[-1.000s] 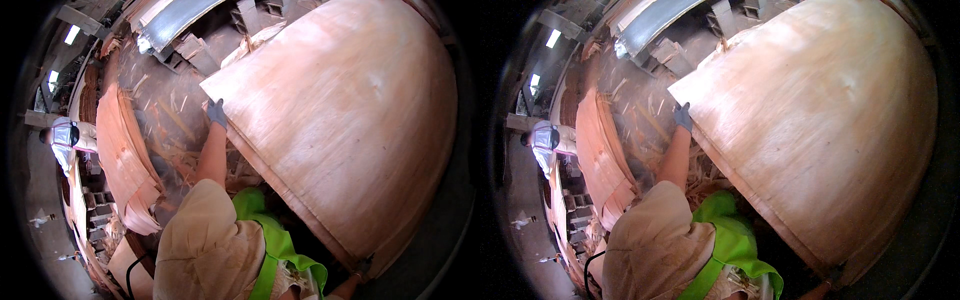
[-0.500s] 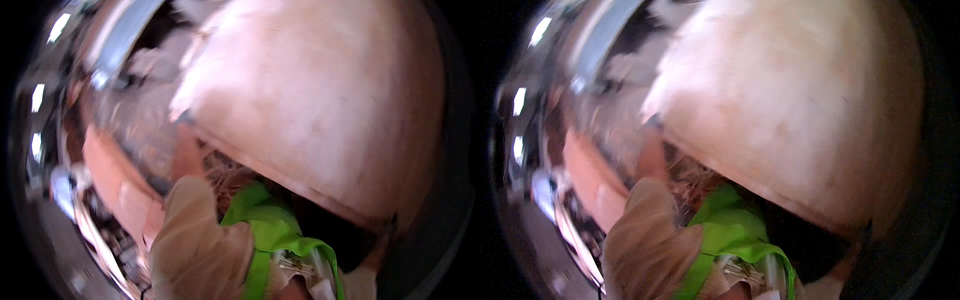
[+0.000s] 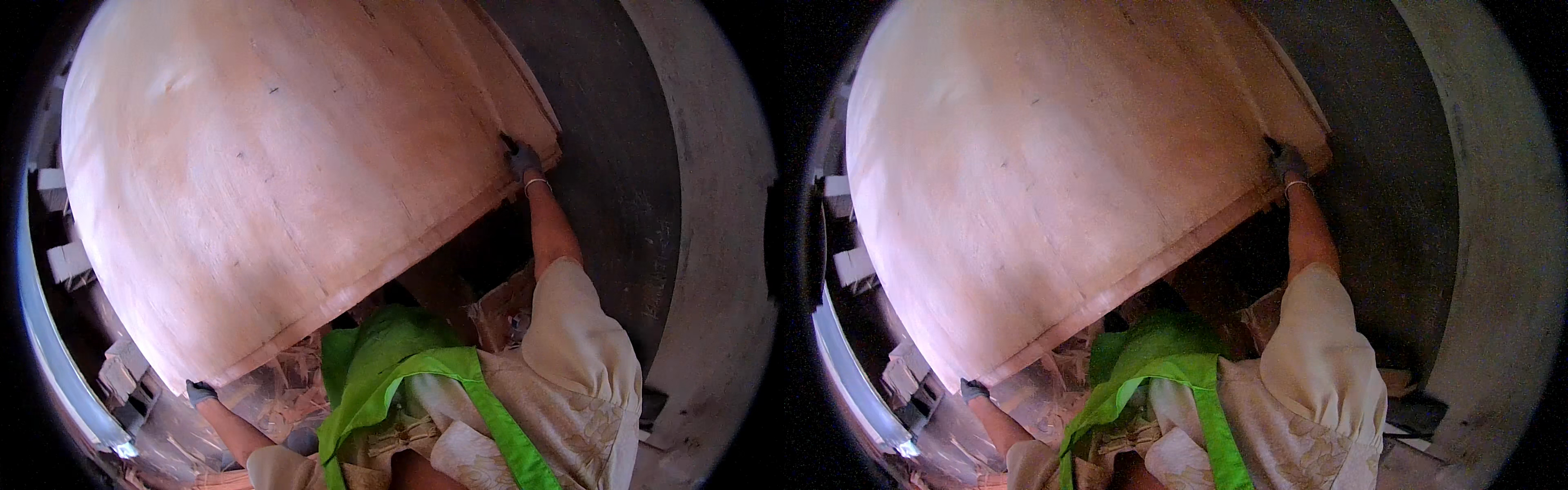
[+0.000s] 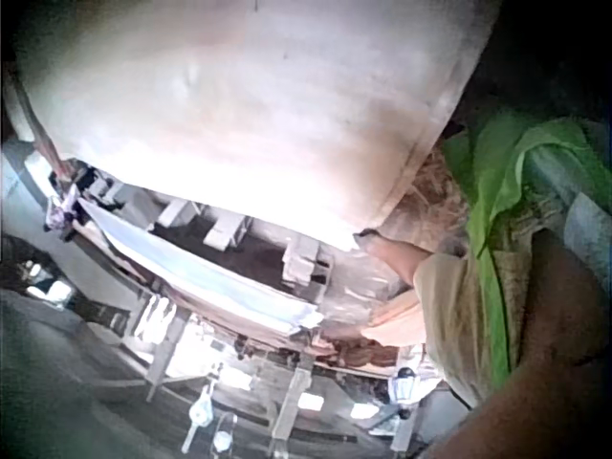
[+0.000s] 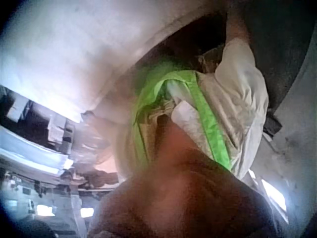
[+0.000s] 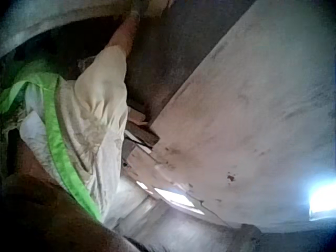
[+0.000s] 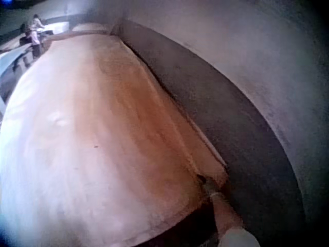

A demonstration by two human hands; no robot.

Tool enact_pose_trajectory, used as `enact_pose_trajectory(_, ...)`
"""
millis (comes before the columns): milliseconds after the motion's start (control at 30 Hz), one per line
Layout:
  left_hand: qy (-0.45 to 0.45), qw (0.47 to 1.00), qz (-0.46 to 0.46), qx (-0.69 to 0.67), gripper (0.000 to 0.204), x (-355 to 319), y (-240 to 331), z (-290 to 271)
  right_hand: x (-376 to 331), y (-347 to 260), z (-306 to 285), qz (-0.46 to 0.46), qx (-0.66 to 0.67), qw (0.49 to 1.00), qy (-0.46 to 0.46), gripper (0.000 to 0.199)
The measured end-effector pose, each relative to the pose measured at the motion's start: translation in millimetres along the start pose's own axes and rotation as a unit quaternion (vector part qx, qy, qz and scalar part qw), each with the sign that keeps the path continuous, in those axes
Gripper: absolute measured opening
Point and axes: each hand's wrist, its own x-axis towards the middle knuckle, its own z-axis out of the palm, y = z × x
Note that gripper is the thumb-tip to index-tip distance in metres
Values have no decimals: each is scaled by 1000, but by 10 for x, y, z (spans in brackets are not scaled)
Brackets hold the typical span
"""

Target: The person sorts and stacks large wood veneer sheets in a factory environment. The person picks up individual veneer sheets, inspects them for quality, and places them onto different stacks on wooden tables.

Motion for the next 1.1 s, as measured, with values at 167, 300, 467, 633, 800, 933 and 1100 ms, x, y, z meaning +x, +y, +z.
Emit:
enact_pose_trajectory(167,514,820,212,135,24,137,-283,307,-48,166,-45,-33,10,999,35,46)
enact_pose_trajectory(300,517,815,224,137,24,133,-244,302,70,185,-76,-70,-2,997,31,45)
enact_pose_trajectory(467,518,819,222,108,19,-190,-260,115,266,279,-25,-129,3,991,21,45)
enact_pose_trajectory(633,636,556,283,454,65,454,-1215,2038,-306,551,87,-191,180,949,176,37)
enact_pose_trajectory(800,278,266,189,903,68,410,-2754,3151,-819,325,-39,-129,171,966,148,46)
enact_pose_trajectory(933,152,230,143,951,65,711,-3279,3538,-896,666,-115,-128,158,975,88,45)
enact_pose_trajectory(1100,148,248,37,957,63,880,-3265,3605,-1625,1192,-362,-42,59,996,-48,43)
